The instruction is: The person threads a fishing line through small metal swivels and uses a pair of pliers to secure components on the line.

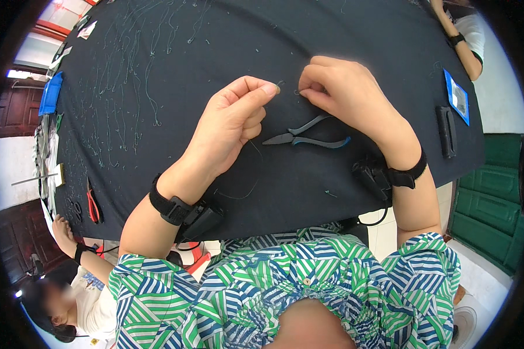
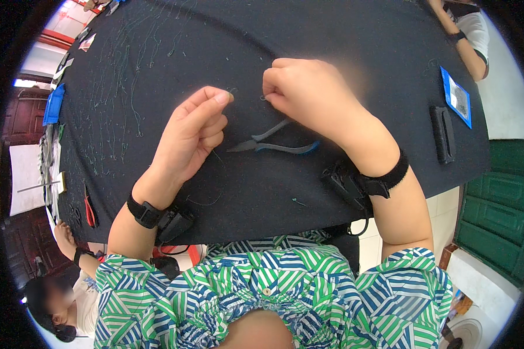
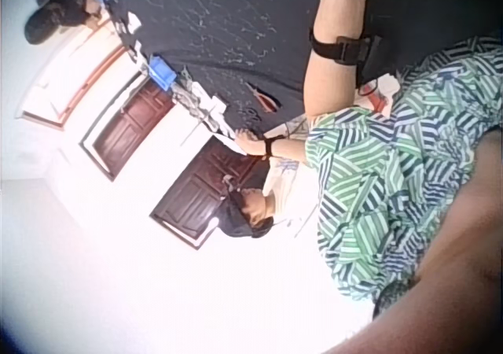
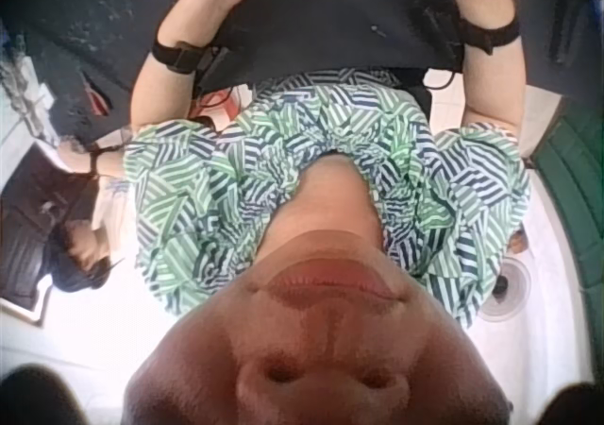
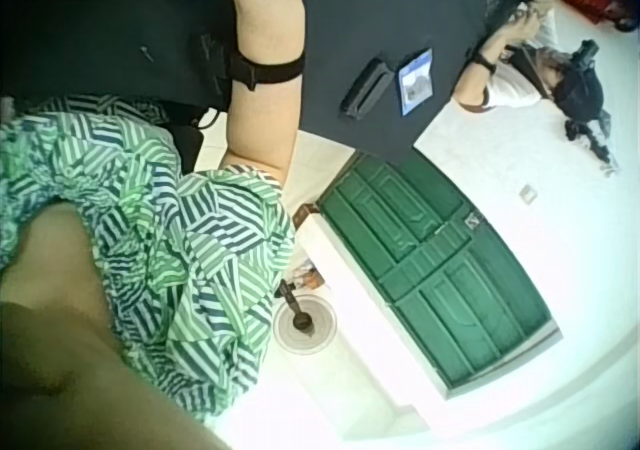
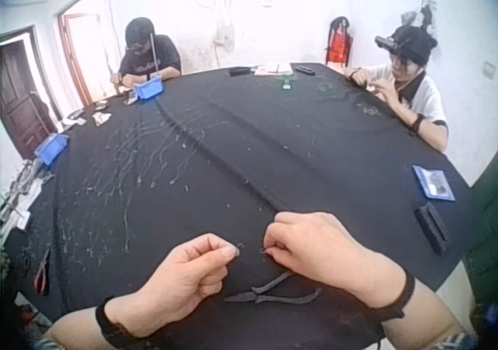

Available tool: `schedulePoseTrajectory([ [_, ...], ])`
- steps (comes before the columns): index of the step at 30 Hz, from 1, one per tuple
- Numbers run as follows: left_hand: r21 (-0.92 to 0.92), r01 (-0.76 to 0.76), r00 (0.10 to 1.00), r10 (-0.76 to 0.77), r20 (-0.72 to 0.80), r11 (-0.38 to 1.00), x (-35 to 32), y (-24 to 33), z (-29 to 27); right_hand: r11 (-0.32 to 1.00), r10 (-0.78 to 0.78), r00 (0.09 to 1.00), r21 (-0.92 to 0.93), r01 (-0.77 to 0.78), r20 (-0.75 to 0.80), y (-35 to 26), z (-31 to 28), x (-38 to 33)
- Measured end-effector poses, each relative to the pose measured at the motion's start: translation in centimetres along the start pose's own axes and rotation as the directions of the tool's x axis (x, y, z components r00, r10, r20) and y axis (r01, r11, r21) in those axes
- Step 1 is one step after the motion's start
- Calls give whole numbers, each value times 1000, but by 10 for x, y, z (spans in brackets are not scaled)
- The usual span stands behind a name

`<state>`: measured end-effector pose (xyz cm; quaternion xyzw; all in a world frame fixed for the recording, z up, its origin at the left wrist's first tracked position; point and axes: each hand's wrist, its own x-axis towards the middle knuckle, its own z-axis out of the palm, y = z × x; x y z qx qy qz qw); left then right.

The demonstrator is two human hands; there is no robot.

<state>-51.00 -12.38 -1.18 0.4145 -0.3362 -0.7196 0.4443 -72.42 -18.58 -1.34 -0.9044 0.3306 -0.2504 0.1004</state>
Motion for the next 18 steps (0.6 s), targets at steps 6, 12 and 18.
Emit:
schedulePoseTrajectory([
  [6, -12, -35, 999, 35, 13, 999, 0, -1, -2, 999, 32, 995, 38, -36, 100, -1, -1, 2],
  [12, 74, -72, 997, 70, 31, 995, -2, -3, -3, 939, 25, 996, 340, -51, 81, -21, -9, 7],
  [18, 114, -95, 995, 92, 30, 989, -3, -3, -5, 852, 66, 992, 512, -112, 107, -24, -10, 8],
])
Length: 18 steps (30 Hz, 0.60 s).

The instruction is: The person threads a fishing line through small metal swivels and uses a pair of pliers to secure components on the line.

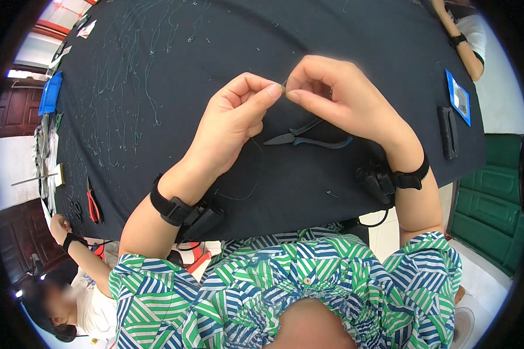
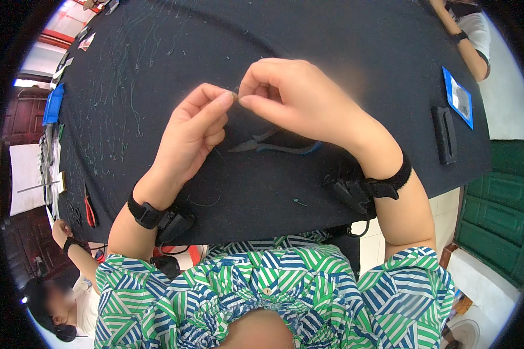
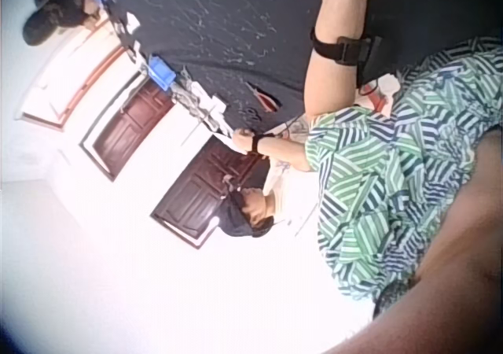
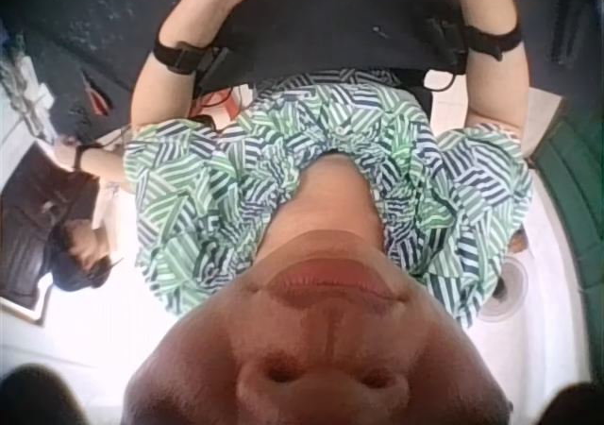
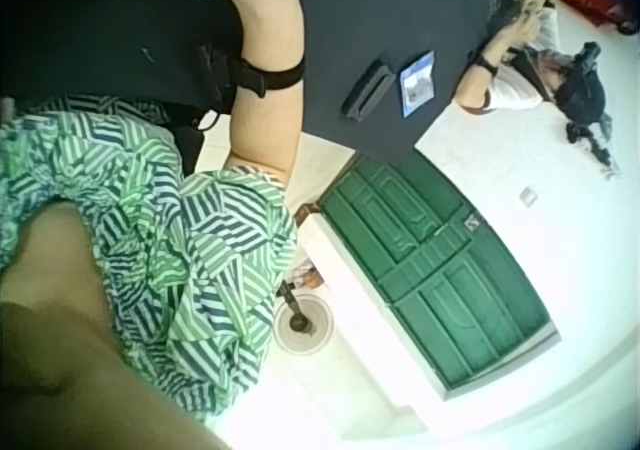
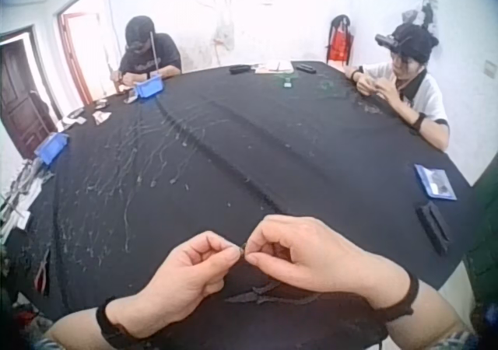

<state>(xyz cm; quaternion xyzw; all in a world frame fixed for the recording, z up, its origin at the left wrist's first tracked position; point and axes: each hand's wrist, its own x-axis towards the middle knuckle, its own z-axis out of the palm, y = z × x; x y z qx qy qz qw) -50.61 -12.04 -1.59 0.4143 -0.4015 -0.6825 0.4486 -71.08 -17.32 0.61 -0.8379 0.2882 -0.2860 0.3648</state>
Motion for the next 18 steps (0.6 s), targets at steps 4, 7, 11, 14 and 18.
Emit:
schedulePoseTrajectory([
  [4, 6, 0, 1000, 0, 7, 1000, 0, -1, -1, 1000, 8, 999, 9, -7, -41, 1, 0, 1],
  [7, 9, 2, 1000, -2, 9, 1000, 0, -1, -1, 1000, 8, 998, 24, -7, -54, 2, 1, 1],
  [11, 7, 14, 1000, -14, -9, 1000, 0, 1, 1, 1000, -12, 996, -8, 11, -83, 2, 1, 2],
  [14, -32, 12, 1000, -12, -15, 999, 1, -1, -2, 997, -21, 999, -74, 17, -50, 1, -1, 2],
  [18, -82, -1, 1000, 0, -10, 997, 2, -2, -4, 996, -52, 997, -77, 48, -57, 0, 0, 3],
])
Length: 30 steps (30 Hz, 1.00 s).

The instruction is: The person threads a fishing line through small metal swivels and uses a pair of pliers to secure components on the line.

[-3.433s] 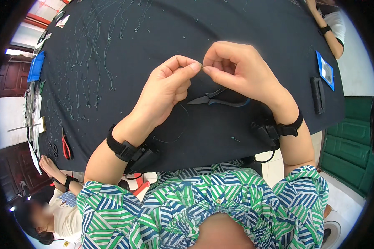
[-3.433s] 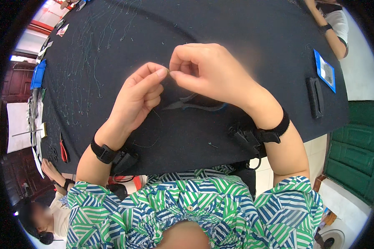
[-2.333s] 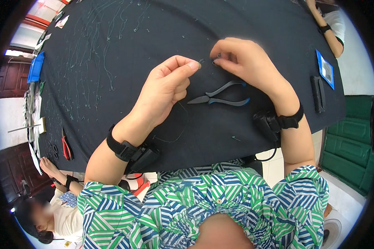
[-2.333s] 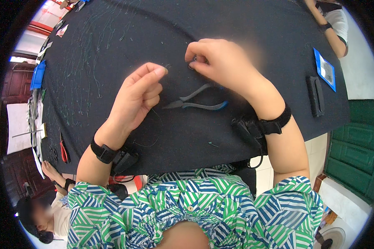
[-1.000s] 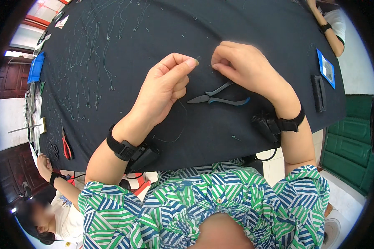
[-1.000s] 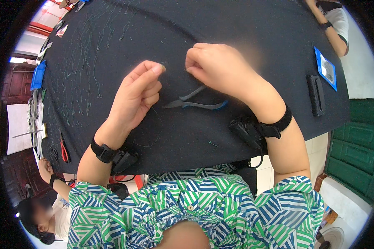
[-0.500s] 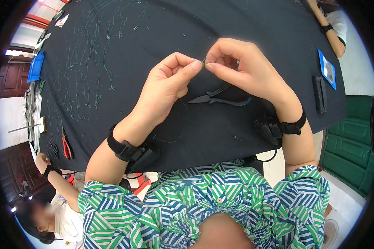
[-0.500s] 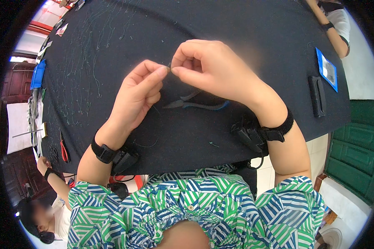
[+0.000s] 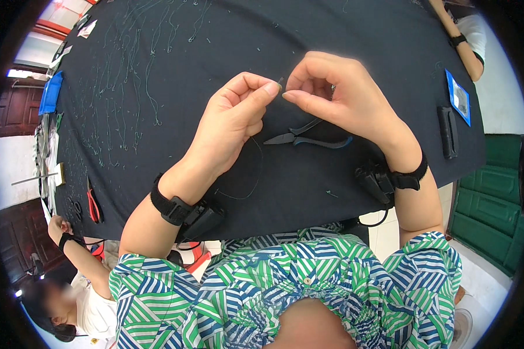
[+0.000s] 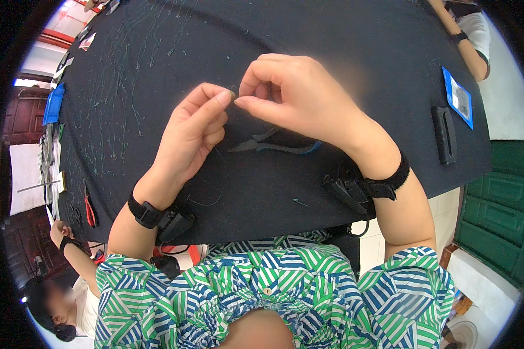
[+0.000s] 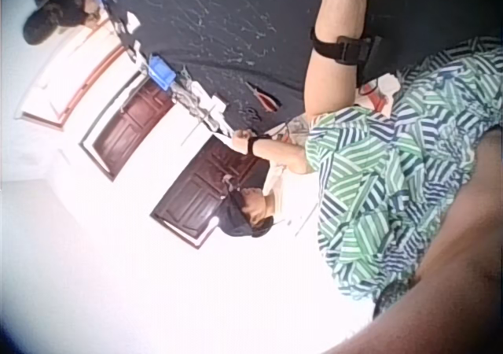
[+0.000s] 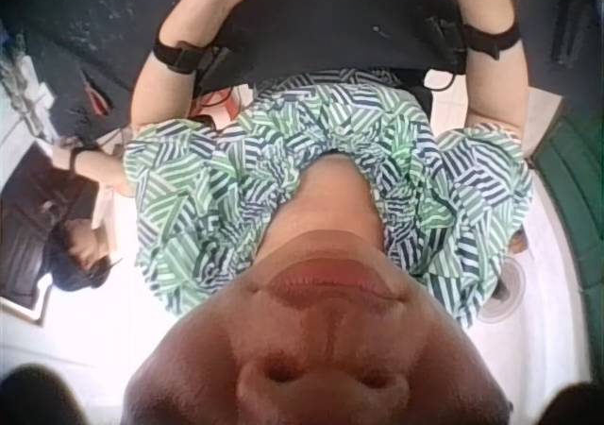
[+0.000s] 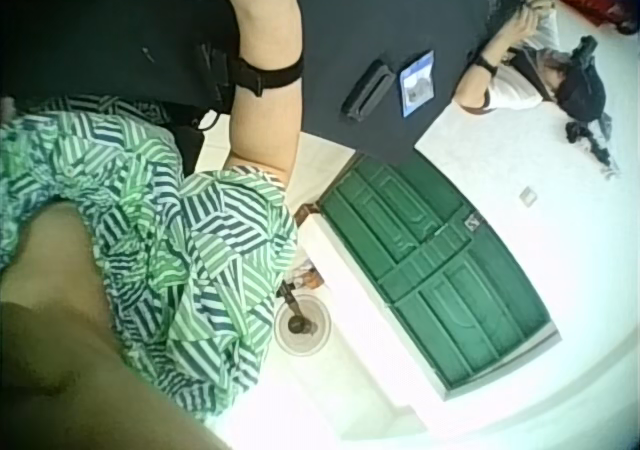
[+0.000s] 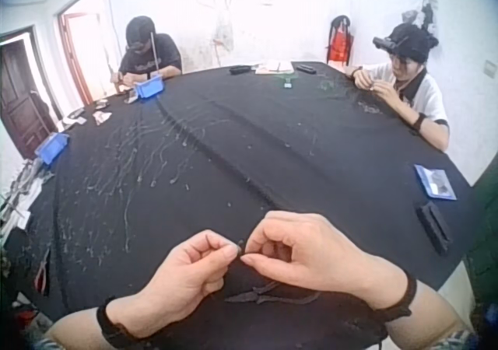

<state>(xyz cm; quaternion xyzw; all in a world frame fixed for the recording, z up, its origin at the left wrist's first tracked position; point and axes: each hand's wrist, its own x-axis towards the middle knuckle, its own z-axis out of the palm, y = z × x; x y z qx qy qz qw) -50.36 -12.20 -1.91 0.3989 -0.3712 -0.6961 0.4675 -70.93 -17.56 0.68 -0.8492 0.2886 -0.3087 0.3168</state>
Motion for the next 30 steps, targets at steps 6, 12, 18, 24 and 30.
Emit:
schedulePoseTrajectory([
  [6, 7, -5, 1000, 5, 5, 1000, 0, 1, 1, 997, -30, 999, -70, 31, 12, 0, 0, -1],
  [12, 1, -8, 1000, 8, 6, 1000, 0, 1, 1, 998, -22, 998, -68, 18, -56, 0, 2, 0],
  [18, -4, -5, 1000, 5, 9, 1000, 0, 0, 1, 997, -41, 997, -72, 36, -69, 0, 3, 0],
  [24, -2, 2, 1000, -2, -6, 1000, 0, 1, 2, 994, -60, 997, -92, 56, -42, -1, 2, 0],
  [30, -2, 3, 1000, -3, 9, 1000, 0, 1, 0, 987, -107, 990, -128, 95, -89, 3, 3, 0],
])
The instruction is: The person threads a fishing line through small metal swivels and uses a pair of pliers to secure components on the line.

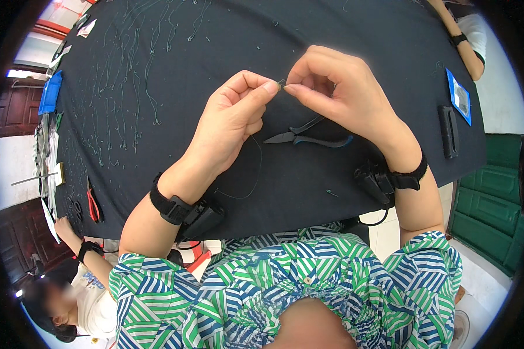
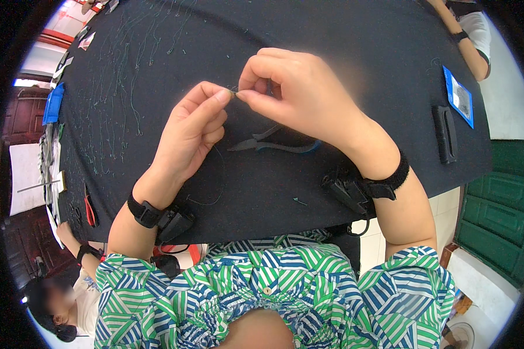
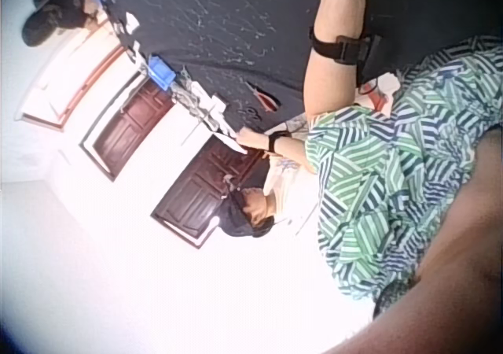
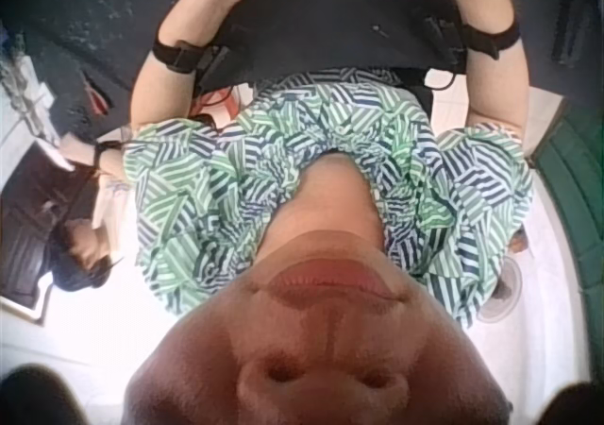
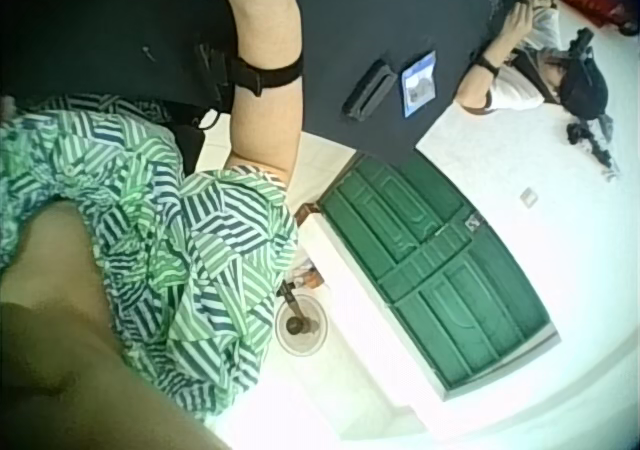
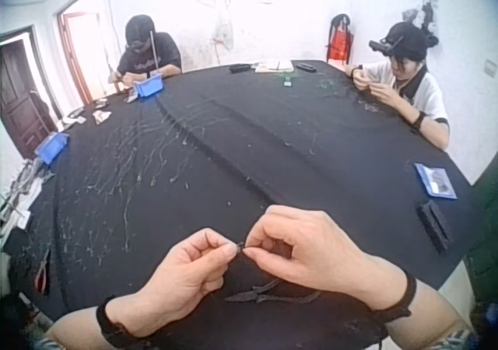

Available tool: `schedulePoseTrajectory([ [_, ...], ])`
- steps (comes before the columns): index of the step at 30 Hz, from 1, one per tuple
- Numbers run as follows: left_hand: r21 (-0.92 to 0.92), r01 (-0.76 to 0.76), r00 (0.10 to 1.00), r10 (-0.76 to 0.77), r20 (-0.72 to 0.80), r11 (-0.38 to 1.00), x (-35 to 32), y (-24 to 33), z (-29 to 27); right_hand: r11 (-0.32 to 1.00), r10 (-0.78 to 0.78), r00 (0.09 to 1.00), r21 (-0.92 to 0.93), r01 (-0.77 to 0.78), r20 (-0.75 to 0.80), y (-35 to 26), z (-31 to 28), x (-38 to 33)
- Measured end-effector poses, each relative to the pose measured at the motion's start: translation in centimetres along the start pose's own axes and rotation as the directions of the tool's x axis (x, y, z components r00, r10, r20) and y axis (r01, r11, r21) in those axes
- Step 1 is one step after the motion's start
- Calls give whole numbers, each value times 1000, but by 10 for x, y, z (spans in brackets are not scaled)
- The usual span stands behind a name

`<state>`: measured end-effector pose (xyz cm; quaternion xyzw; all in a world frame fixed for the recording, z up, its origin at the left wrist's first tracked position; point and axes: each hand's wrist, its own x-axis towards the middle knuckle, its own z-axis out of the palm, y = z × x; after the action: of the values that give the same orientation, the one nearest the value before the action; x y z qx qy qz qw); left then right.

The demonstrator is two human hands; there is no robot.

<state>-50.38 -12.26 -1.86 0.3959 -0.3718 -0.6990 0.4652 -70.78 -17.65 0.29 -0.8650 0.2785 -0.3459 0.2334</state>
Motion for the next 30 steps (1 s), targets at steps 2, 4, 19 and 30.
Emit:
schedulePoseTrajectory([
  [2, 6, -2, 1000, 2, 3, 1000, 0, 0, 0, 1000, 26, 999, 11, -26, 19, -2, -1, 0],
  [4, 12, -4, 1000, 4, 7, 1000, 0, 0, 0, 1000, 20, 1000, 1, -20, 17, -1, 0, 0],
  [19, 16, 0, 1000, 0, 0, 1000, 0, 0, 0, 1000, 8, 1000, 13, -8, 20, 0, 1, -1],
  [30, 70, 11, 1000, -10, -13, 997, -1, 3, 3, 1000, 4, 1000, 12, -4, 12, 0, 2, -1],
])
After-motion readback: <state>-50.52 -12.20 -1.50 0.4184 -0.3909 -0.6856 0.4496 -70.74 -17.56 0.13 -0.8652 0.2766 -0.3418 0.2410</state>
